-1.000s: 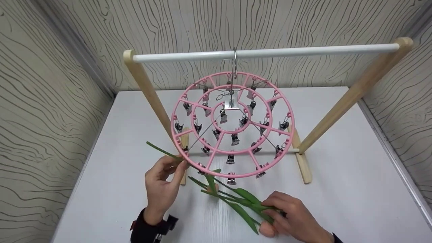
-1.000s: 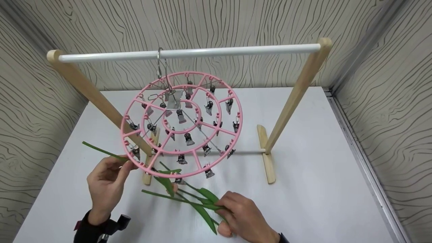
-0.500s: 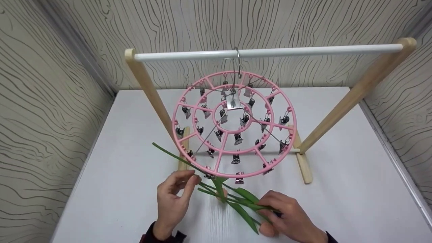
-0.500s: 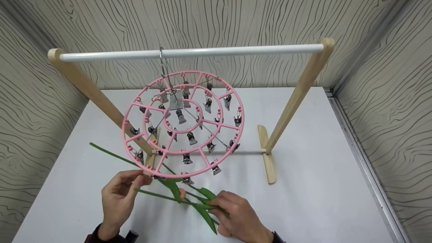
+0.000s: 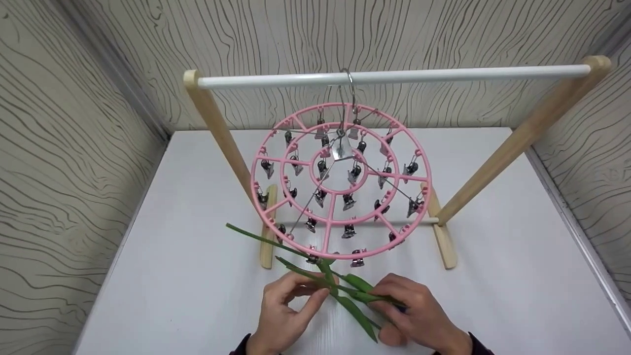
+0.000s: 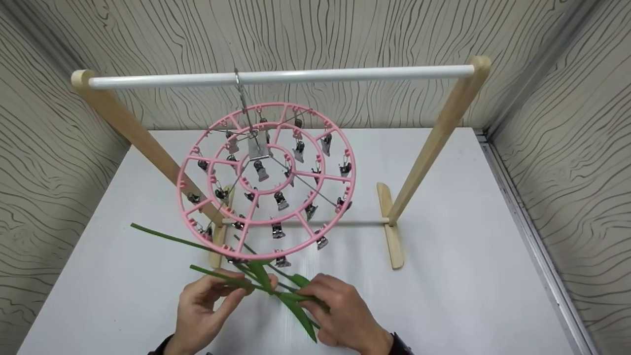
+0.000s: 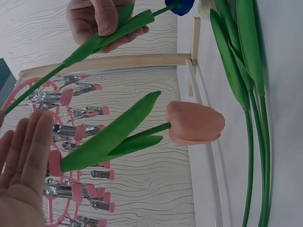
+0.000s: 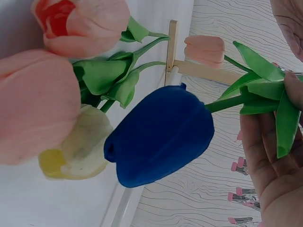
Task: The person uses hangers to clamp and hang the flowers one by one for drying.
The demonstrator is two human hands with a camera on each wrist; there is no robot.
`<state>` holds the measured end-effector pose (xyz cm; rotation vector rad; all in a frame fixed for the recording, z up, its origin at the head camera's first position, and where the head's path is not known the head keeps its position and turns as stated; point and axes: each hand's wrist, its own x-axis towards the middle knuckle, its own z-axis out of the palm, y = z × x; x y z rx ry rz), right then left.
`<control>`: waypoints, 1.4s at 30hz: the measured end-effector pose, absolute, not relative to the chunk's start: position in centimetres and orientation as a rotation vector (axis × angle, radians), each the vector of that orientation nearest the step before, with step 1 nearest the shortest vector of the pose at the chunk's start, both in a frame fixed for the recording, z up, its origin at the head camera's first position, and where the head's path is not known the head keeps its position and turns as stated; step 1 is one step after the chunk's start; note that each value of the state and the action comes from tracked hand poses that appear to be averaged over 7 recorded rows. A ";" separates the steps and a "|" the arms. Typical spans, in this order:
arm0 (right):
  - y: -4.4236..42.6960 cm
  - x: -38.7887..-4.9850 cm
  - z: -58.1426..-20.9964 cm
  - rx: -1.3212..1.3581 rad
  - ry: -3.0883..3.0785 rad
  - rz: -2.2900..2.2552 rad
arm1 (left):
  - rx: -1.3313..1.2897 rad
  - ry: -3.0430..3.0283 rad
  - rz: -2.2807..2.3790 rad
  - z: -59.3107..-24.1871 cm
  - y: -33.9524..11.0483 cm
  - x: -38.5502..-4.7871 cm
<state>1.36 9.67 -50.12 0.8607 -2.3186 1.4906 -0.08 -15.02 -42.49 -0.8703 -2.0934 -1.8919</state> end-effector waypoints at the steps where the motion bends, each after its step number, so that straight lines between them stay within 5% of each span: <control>1: 9.7 1.3 -50.1 0.858 -2.326 1.500 | -0.873 -2.078 -1.885 -42.5 -14.9 -0.1; 16: 8.9 1.8 -49.9 0.835 -2.324 1.596 | -1.095 -1.887 -1.955 -41.7 -14.2 -0.8; 32: 7.8 1.2 -44.0 0.539 -2.238 1.424 | -1.140 -1.890 -1.991 -41.2 -16.0 -1.9; 42: 7.9 -1.1 -41.1 0.686 -2.122 1.607 | -1.153 -1.868 -1.998 -40.7 -15.8 -1.7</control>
